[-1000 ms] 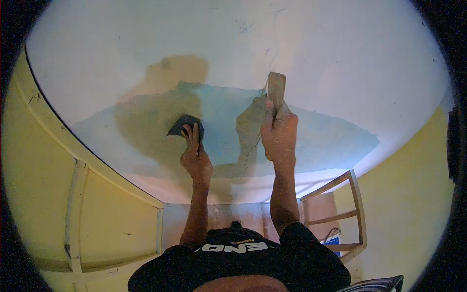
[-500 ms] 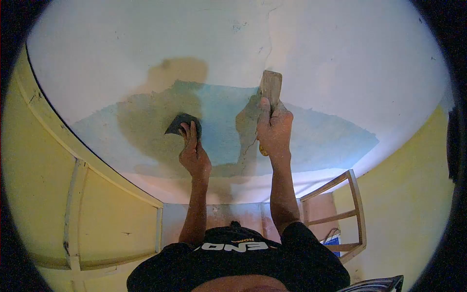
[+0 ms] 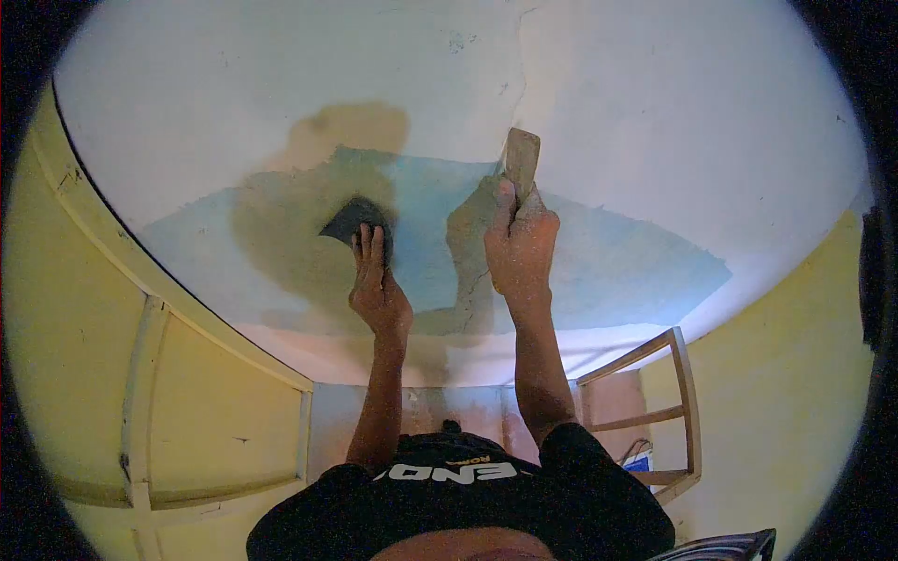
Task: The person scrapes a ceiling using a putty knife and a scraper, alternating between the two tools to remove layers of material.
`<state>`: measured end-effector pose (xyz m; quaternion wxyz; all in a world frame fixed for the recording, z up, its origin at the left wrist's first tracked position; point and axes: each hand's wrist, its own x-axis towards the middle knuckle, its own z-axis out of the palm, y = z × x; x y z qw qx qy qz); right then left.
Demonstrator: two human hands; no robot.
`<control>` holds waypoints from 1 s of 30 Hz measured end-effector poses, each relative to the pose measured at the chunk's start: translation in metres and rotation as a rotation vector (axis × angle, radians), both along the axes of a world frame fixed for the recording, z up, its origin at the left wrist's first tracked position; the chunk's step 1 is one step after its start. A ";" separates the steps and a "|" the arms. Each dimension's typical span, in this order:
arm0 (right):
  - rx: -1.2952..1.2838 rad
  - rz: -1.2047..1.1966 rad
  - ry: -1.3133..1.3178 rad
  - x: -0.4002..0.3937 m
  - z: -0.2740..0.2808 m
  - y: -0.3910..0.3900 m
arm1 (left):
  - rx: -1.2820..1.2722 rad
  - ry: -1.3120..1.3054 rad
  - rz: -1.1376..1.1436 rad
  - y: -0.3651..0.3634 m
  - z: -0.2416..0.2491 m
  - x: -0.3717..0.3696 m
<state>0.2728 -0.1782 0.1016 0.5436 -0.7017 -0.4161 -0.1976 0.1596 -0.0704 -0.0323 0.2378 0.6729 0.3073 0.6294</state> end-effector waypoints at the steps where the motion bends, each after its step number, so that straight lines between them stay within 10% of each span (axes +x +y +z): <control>1: -0.001 0.011 0.031 -0.002 0.002 0.000 | 0.017 -0.004 0.003 0.000 -0.001 0.000; 30: 0.052 0.050 -0.006 0.009 -0.016 -0.008 | 0.073 0.038 0.012 0.002 -0.009 0.007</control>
